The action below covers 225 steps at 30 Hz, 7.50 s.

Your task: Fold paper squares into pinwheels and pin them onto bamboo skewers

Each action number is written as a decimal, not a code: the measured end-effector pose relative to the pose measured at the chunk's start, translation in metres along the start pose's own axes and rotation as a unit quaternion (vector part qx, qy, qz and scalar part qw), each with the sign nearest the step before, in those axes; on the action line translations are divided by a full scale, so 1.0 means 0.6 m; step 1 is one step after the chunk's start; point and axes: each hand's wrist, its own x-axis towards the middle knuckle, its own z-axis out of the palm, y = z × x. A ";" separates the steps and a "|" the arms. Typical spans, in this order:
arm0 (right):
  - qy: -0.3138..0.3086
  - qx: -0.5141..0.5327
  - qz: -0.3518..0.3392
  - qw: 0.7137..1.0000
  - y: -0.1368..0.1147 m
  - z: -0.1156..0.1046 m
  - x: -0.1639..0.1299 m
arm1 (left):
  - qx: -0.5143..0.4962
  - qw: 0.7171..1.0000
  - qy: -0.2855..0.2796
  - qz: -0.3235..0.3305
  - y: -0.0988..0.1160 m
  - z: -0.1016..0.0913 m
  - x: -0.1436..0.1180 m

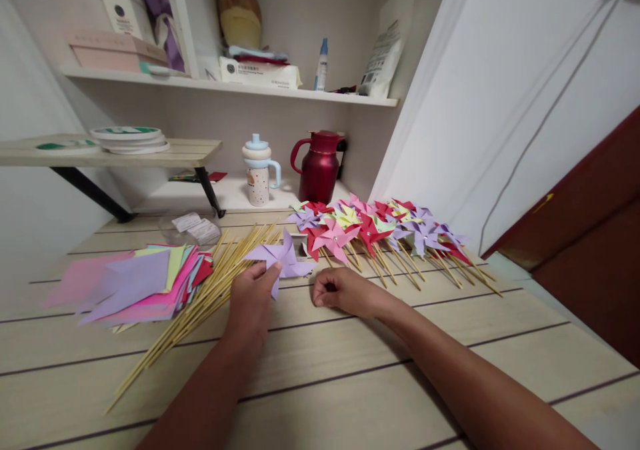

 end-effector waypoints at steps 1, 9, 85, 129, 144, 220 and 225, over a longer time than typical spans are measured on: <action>0.002 0.003 0.000 1.000 0.002 0.001 0.001 | 0.003 1.000 -0.002 0.000 0.001 0.001 -0.001; 0.023 0.018 -0.016 0.999 0.012 0.004 0.010 | 0.016 1.000 -0.008 -0.004 0.007 0.002 -0.004; -0.082 0.014 0.049 0.995 -0.015 -0.012 -0.018 | 0.149 0.988 0.034 0.013 -0.002 0.006 0.000; 0.108 0.068 0.001 0.992 -0.030 -0.012 -0.033 | 0.160 0.986 -0.019 0.052 -0.002 0.006 -0.007; 0.186 0.116 -0.059 0.974 -0.049 -0.020 -0.033 | 0.165 0.971 -0.130 0.115 0.013 0.031 -0.040; 0.238 0.226 0.004 0.944 -0.069 0.008 -0.039 | 0.241 0.951 -0.074 0.181 0.014 0.045 -0.059; 0.241 0.211 -0.014 0.947 -0.062 0.013 -0.034 | 0.204 0.963 -0.055 0.166 0.012 0.046 -0.055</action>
